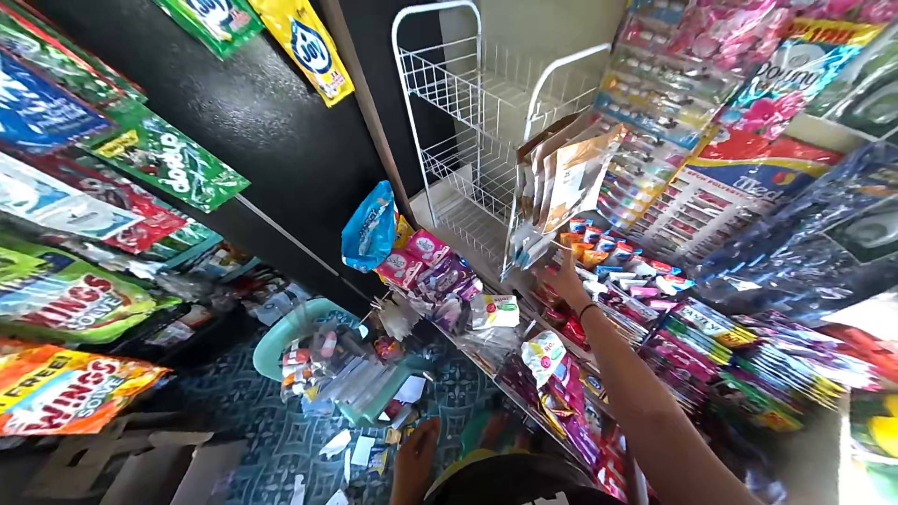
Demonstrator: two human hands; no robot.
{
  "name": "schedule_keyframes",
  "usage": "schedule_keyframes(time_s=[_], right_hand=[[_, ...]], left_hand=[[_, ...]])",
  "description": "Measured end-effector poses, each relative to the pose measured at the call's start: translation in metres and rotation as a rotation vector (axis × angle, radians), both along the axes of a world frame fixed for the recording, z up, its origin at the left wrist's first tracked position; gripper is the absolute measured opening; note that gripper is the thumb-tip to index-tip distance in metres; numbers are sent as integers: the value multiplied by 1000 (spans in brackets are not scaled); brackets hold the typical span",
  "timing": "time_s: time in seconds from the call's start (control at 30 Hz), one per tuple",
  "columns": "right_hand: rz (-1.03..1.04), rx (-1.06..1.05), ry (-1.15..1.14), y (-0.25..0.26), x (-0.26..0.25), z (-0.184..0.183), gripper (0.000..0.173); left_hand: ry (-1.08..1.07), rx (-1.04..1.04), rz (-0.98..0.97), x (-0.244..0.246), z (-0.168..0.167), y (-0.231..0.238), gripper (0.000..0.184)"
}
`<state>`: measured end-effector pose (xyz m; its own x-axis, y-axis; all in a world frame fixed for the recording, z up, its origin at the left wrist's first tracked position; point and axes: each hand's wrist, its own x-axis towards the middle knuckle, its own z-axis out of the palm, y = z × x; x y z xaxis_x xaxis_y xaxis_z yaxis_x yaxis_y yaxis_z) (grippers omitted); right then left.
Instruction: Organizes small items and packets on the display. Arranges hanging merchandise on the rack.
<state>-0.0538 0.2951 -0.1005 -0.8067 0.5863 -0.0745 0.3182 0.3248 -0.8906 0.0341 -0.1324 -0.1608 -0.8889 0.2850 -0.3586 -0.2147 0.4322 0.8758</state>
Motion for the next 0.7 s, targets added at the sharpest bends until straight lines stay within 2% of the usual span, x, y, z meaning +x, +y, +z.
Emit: schedule_keyframes(time_s=[0.07, 0.17, 0.23, 0.3, 0.37, 0.4, 0.47, 0.57, 0.7], right_hand=[[18, -62, 33, -4, 21, -6, 97], [53, -140, 38, -19, 67, -7, 57], [32, -175, 36, -31, 99, -11, 40], [18, -217, -7, -43, 132, -10, 34], [73, -242, -29, -54, 162, -9, 31], [138, -254, -45, -59, 176, -10, 35], [227, -279, -104, -69, 197, -12, 43], [208, -302, -201, -90, 223, -15, 34], [153, -215, -217, -103, 244, -16, 31]], left_hand=[[13, -43, -47, -2, -9, -4, 29], [2, -216, -143, -7, -24, -14, 29], [-67, -344, -263, -11, -32, -18, 36], [-180, -400, -461, -19, -46, -23, 53], [-252, -440, -626, -27, -69, -24, 49], [-281, -451, -681, -30, -80, -24, 44], [-354, -478, -674, -37, -101, -24, 49], [-304, -555, -571, -40, -130, -30, 54], [-245, -706, -769, -54, -171, -35, 42]])
